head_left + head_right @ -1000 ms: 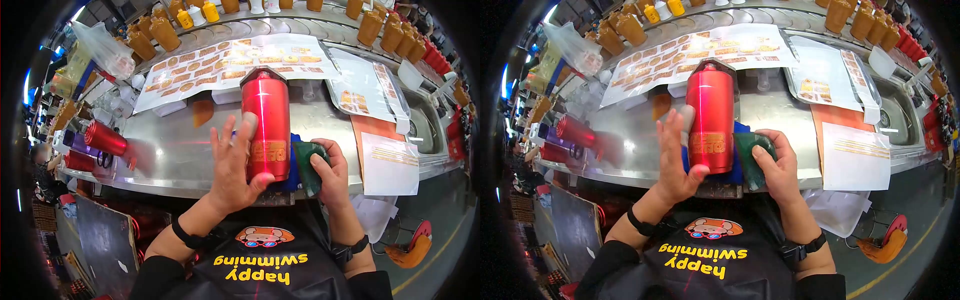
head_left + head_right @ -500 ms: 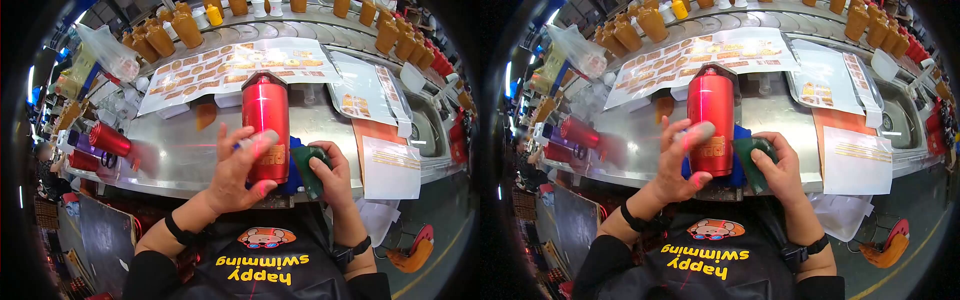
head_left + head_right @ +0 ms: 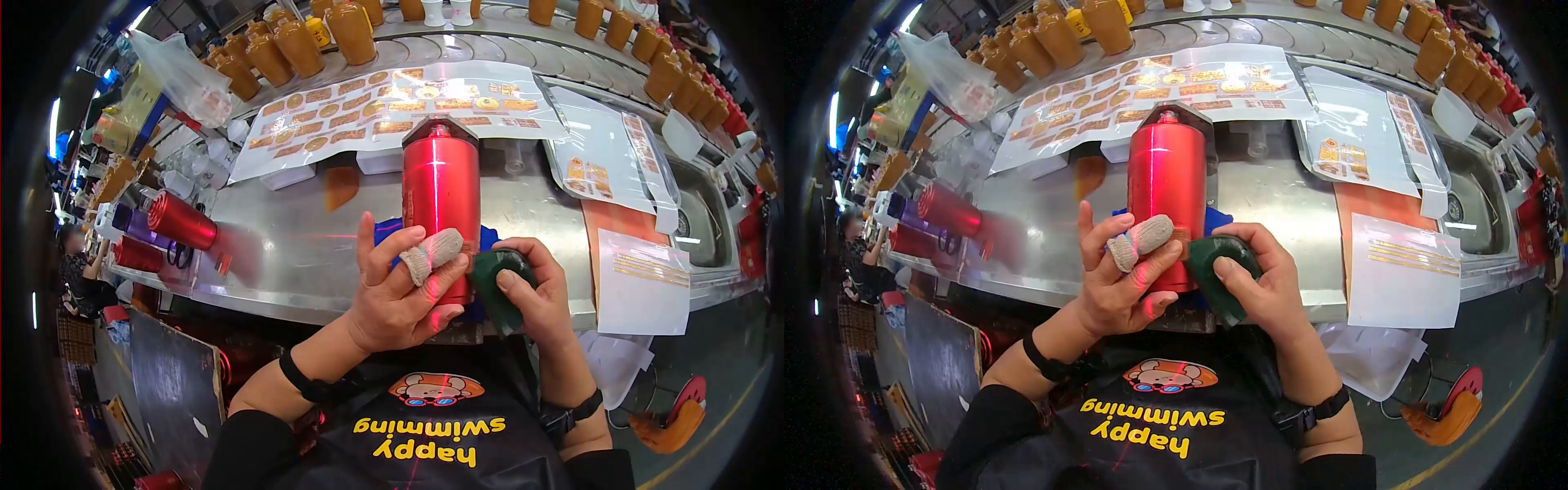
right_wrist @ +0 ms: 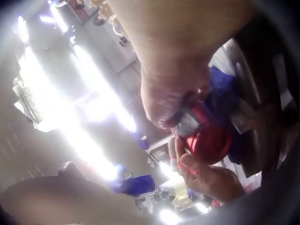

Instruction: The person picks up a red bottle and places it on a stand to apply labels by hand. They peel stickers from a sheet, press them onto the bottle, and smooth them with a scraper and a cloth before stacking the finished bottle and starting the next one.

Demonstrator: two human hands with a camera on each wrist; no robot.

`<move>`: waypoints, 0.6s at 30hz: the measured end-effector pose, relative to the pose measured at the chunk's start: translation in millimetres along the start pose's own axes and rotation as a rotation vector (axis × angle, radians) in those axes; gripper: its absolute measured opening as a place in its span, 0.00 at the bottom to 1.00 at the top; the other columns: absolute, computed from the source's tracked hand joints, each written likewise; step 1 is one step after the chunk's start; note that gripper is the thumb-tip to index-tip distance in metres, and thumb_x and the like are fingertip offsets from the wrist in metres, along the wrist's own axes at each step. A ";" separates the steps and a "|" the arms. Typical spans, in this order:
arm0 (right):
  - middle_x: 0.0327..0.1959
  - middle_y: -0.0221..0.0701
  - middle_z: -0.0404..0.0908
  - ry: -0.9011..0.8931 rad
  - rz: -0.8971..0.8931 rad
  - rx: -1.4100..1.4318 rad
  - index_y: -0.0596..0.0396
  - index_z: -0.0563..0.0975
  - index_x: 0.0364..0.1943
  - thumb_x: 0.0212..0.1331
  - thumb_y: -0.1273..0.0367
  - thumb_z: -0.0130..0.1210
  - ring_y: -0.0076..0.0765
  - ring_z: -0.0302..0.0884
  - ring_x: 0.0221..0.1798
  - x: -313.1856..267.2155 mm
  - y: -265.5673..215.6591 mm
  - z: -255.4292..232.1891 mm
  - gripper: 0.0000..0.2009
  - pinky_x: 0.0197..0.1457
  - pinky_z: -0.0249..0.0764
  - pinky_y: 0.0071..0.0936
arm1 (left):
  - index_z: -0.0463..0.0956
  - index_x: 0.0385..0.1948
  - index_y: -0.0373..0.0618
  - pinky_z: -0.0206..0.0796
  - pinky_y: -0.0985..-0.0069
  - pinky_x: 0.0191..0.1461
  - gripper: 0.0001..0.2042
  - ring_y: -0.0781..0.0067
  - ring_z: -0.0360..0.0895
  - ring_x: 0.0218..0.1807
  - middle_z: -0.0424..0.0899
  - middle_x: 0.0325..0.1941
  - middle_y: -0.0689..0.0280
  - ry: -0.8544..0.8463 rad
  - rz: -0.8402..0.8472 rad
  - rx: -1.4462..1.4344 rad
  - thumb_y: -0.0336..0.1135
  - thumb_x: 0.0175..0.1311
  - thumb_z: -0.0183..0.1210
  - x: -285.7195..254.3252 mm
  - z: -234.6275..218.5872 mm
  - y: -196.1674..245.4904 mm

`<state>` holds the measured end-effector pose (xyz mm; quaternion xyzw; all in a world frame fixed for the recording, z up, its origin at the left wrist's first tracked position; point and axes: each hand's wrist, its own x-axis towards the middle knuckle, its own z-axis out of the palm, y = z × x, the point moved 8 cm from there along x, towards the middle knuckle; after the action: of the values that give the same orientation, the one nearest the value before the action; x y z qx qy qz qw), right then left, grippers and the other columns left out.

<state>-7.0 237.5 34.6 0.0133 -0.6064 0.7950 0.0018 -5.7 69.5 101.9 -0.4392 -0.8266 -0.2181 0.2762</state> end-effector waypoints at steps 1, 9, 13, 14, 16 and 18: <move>0.42 0.29 0.80 0.008 0.003 -0.002 0.60 0.72 0.52 0.61 0.71 0.58 0.19 0.77 0.41 -0.2 1.1 -0.8 0.16 0.46 0.75 0.18 | 0.83 0.50 0.50 0.30 0.40 0.77 0.22 0.59 0.63 0.66 0.79 0.57 0.66 -0.001 -0.003 -0.004 0.53 0.61 0.59 -0.2 0.2 -0.5; 0.44 0.29 0.79 0.055 0.005 -0.030 0.60 0.73 0.50 0.61 0.72 0.58 0.20 0.75 0.46 -0.3 7.1 -10.8 0.14 0.50 0.73 0.20 | 0.79 0.53 0.59 0.29 0.39 0.77 0.19 0.63 0.65 0.65 0.82 0.51 0.70 -0.065 0.083 0.048 0.44 0.58 0.61 5.1 6.3 7.9; 0.41 0.29 0.79 0.153 -0.028 -0.153 0.57 0.74 0.47 0.59 0.74 0.59 0.24 0.75 0.43 2.4 -7.5 -22.0 0.12 0.45 0.74 0.23 | 0.77 0.53 0.59 0.28 0.38 0.77 0.21 0.63 0.65 0.65 0.81 0.53 0.68 -0.049 0.182 0.058 0.39 0.54 0.64 -4.6 12.3 13.7; 0.39 0.29 0.78 0.171 -0.208 -0.351 0.56 0.75 0.46 0.57 0.75 0.60 0.28 0.75 0.42 4.2 -23.2 -18.8 0.13 0.45 0.73 0.26 | 0.76 0.53 0.58 0.28 0.38 0.77 0.22 0.61 0.64 0.65 0.80 0.55 0.67 -0.052 0.203 0.042 0.38 0.52 0.65 -7.8 11.6 15.3; 0.37 0.30 0.77 0.197 -0.573 -0.745 0.53 0.76 0.45 0.51 0.77 0.63 0.34 0.75 0.40 1.9 -50.1 -3.5 0.16 0.44 0.72 0.31 | 0.74 0.55 0.54 0.27 0.38 0.77 0.26 0.57 0.64 0.66 0.78 0.57 0.62 0.036 0.041 -0.088 0.38 0.49 0.67 -16.8 7.0 1.5; 0.37 0.30 0.75 -0.070 -0.910 -1.027 0.50 0.79 0.41 0.34 0.78 0.66 0.39 0.72 0.39 -12.7 -71.7 36.1 0.22 0.45 0.66 0.36 | 0.69 0.59 0.48 0.27 0.37 0.75 0.33 0.48 0.61 0.68 0.75 0.60 0.54 0.141 -0.142 -0.192 0.38 0.46 0.70 -24.1 0.5 -13.8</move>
<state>7.7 221.8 112.9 0.2897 -0.8402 0.3263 0.3220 -6.4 48.0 84.3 -0.3874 -0.8094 -0.3457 0.2743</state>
